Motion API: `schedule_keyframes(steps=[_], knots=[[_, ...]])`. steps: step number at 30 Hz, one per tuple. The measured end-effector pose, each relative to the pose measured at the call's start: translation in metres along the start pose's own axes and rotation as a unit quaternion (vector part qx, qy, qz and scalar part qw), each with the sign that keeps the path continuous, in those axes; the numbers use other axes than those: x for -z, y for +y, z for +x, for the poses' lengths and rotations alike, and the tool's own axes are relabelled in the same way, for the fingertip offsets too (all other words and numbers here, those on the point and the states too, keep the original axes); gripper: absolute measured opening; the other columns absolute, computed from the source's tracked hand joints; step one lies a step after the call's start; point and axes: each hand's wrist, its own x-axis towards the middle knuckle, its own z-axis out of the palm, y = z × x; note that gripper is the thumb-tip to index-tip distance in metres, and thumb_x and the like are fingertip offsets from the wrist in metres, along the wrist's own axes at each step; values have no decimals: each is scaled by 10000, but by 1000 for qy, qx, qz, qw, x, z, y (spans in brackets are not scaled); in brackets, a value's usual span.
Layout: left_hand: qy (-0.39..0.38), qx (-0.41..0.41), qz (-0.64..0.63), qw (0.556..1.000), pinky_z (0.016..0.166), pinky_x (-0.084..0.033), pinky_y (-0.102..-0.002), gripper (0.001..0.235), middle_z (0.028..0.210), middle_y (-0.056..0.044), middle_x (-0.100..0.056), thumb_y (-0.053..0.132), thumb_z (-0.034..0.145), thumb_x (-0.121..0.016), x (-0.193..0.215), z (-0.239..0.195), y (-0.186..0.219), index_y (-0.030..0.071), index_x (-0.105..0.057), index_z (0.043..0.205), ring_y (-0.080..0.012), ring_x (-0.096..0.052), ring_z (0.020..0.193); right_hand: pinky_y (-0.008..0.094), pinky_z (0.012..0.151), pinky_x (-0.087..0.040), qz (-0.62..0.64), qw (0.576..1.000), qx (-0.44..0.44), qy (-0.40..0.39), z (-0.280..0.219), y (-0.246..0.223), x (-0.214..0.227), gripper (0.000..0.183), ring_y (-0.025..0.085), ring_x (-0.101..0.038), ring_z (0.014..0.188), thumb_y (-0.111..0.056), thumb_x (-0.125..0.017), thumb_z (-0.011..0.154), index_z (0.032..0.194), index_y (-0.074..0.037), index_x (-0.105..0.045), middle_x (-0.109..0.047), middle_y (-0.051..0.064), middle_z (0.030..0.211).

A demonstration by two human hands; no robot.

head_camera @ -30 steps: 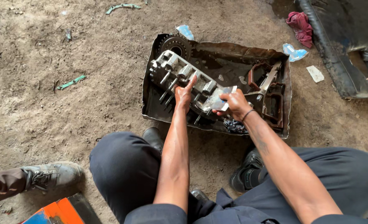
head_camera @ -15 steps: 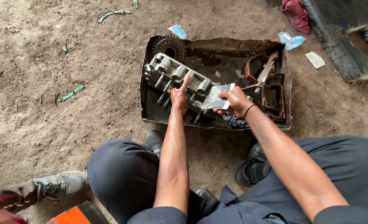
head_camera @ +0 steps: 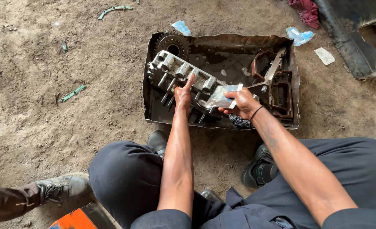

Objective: The person scrubs a metal engine block with a wire brush and a piece of sandpaper to remove grime and rust. They work on the top surface and sides of the block, which is placed in a metal tray on the ground.

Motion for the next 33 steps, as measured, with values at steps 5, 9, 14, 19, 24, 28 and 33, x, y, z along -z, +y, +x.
schedule_keyframes(steps=[5, 9, 14, 19, 24, 28, 33], knots=[[-6, 6, -8, 1000, 987, -516, -431, 883, 1267, -233, -684, 490, 753, -867, -4, -10, 16, -143, -601, 1307, -296, -639, 1099, 361, 476, -595, 36, 999, 27, 15, 20, 11, -5, 299, 326, -746, 693, -118, -608, 990, 1087, 163, -588, -724, 308, 908], [-39, -35, -41, 998, 1021, -481, -402, 866, 1305, -173, -671, 479, 744, -844, -3, -16, 21, -71, -584, 1360, -256, -643, 1138, 323, 462, -586, 102, 993, 47, -47, 12, 13, 4, 260, 277, -745, 669, -133, -631, 993, 1124, 88, -592, -718, 238, 931], [-39, -11, -55, 998, 1007, -498, -432, 845, 1291, -152, -673, 456, 757, -847, 5, -15, 13, -51, -560, 1369, -258, -633, 1130, 350, 463, -584, 50, 997, 36, -39, -7, 9, 5, 279, 300, -743, 681, -133, -646, 976, 1135, 92, -606, -735, 270, 957], [-36, -16, -43, 998, 1004, -493, -446, 868, 1283, -191, -676, 462, 734, -858, 3, -16, 16, -36, -583, 1390, -283, -624, 1078, 381, 448, -591, 2, 999, 34, -24, -15, -6, -14, 273, 324, -748, 698, -102, -624, 960, 1173, 62, -576, -718, 276, 997], [-31, -21, -29, 999, 1075, -425, -439, 931, 1382, -164, -623, 478, 738, -857, 2, -15, 13, -31, -504, 1434, -278, -588, 1240, 402, 468, -617, 23, 998, 50, -7, -19, -12, -26, 422, 357, -726, 688, -19, -547, 926, 1322, -102, -427, -618, 249, 1100], [-10, 2, 16, 1000, 1113, -416, -443, 952, 1398, -185, -611, 490, 764, -856, -1, -11, 14, -73, -490, 1438, -290, -582, 1272, 428, 490, -626, 82, 990, 106, -35, -14, 1, -27, 428, 373, -735, 701, 5, -528, 941, 1342, -94, -413, -615, 271, 1123], [-44, -55, -41, 997, 1106, -394, -439, 1014, 1405, -187, -603, 521, 703, -850, 3, -20, 17, -57, -477, 1447, -288, -565, 1270, 399, 463, -591, 144, 972, 171, -80, -8, -10, -13, 433, 343, -695, 667, 11, -551, 951, 1357, -96, -448, -645, 259, 1120]])
